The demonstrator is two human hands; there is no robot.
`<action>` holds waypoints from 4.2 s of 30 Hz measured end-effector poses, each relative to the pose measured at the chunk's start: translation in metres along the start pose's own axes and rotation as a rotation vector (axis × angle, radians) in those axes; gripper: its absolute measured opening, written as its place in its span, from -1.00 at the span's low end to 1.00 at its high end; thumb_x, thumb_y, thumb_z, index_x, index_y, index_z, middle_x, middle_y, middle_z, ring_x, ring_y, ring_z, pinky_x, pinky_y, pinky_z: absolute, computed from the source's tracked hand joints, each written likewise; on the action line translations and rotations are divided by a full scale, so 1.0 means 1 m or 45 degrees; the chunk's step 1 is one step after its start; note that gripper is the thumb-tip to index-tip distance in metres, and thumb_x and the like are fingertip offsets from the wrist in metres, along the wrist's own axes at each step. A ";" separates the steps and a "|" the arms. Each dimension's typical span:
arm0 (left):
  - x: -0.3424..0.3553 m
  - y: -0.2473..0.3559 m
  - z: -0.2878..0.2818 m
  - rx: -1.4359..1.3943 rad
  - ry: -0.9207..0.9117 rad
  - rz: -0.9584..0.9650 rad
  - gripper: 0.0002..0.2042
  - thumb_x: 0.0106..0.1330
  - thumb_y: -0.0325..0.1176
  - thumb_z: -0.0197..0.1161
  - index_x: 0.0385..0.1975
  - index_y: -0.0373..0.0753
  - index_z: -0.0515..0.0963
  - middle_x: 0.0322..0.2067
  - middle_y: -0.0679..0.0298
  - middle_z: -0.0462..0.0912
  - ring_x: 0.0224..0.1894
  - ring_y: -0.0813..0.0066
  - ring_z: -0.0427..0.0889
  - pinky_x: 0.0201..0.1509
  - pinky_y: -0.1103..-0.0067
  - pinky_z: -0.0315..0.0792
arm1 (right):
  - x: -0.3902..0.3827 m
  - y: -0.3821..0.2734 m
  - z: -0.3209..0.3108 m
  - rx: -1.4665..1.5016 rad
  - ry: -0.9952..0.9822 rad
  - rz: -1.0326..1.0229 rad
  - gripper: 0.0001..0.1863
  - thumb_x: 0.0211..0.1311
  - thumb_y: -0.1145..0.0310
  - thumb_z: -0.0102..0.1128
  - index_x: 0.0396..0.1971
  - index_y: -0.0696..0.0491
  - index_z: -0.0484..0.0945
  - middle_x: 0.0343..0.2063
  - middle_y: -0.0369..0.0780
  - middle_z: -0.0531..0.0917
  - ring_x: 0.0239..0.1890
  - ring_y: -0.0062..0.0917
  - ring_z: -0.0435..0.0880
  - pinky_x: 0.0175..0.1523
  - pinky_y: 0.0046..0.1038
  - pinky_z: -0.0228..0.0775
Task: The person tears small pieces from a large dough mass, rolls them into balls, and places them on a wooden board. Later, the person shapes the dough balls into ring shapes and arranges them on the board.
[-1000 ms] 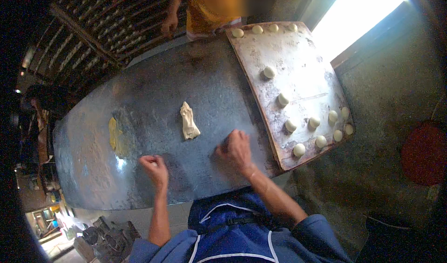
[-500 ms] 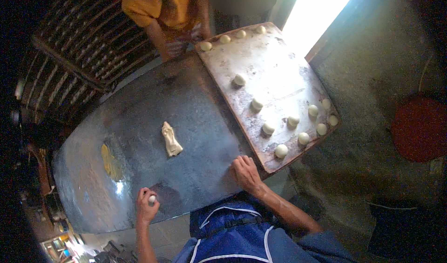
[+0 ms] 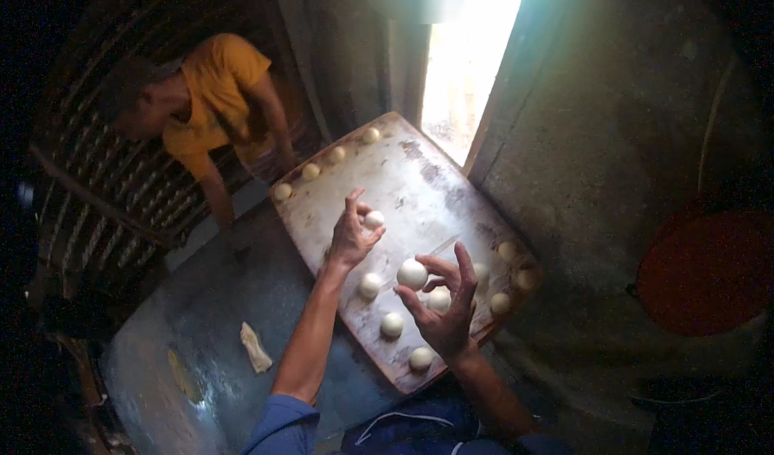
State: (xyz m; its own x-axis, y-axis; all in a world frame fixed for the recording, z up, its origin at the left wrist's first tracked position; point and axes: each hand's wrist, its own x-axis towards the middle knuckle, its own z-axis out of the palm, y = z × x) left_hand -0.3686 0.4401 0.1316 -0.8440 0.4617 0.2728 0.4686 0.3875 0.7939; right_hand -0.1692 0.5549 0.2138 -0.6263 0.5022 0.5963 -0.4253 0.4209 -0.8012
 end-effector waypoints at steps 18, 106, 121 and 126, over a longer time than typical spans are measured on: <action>-0.358 -0.044 -0.120 0.601 0.887 -0.968 0.04 0.00 -0.15 0.67 0.43 -0.35 0.13 0.29 -0.10 0.35 0.32 -0.05 0.35 0.40 0.12 0.22 | -0.047 0.034 0.099 -0.158 -1.161 0.038 -0.48 0.18 0.38 0.41 0.13 0.15 0.48 -0.18 -0.05 0.61 -0.07 -0.17 0.59 0.03 -0.20 0.43; -0.507 -0.098 -0.203 0.563 0.614 -0.430 -0.65 0.35 -0.53 0.28 -0.06 -0.24 0.22 -0.23 0.13 0.42 -0.22 0.24 0.51 -0.08 0.29 0.46 | -0.223 0.038 0.088 -0.677 -1.258 -0.331 -0.62 0.03 0.31 0.43 -0.34 0.12 0.36 -0.37 -0.09 0.44 -0.23 -0.21 0.46 -0.08 -0.25 0.29; -0.549 -0.080 -0.170 0.565 0.559 -0.471 -0.79 0.40 -0.52 0.16 -0.12 -0.28 0.25 -0.21 0.11 0.36 -0.18 0.20 0.44 0.00 0.34 0.41 | -0.276 0.024 0.053 -0.535 -1.261 -0.070 -0.77 0.11 0.36 0.27 -0.33 0.13 0.44 -0.38 -0.09 0.44 -0.19 -0.19 0.48 -0.08 -0.11 0.34; -0.530 -0.091 -0.198 0.529 0.682 -0.726 -0.74 0.34 -0.53 0.24 -0.12 -0.29 0.27 -0.23 0.12 0.41 -0.20 0.18 0.46 0.00 0.34 0.42 | -0.257 0.011 0.092 -0.729 -0.837 0.002 -0.76 0.09 0.44 0.25 -0.29 0.14 0.40 -0.38 -0.05 0.41 -0.27 -0.11 0.45 -0.10 -0.11 0.32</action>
State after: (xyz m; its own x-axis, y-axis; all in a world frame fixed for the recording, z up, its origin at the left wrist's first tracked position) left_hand -0.0152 0.0018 0.0227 -0.9379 -0.2860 0.1962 -0.0923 0.7510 0.6538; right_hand -0.0729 0.3614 0.0473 -0.9518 0.0396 0.3041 -0.1408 0.8245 -0.5481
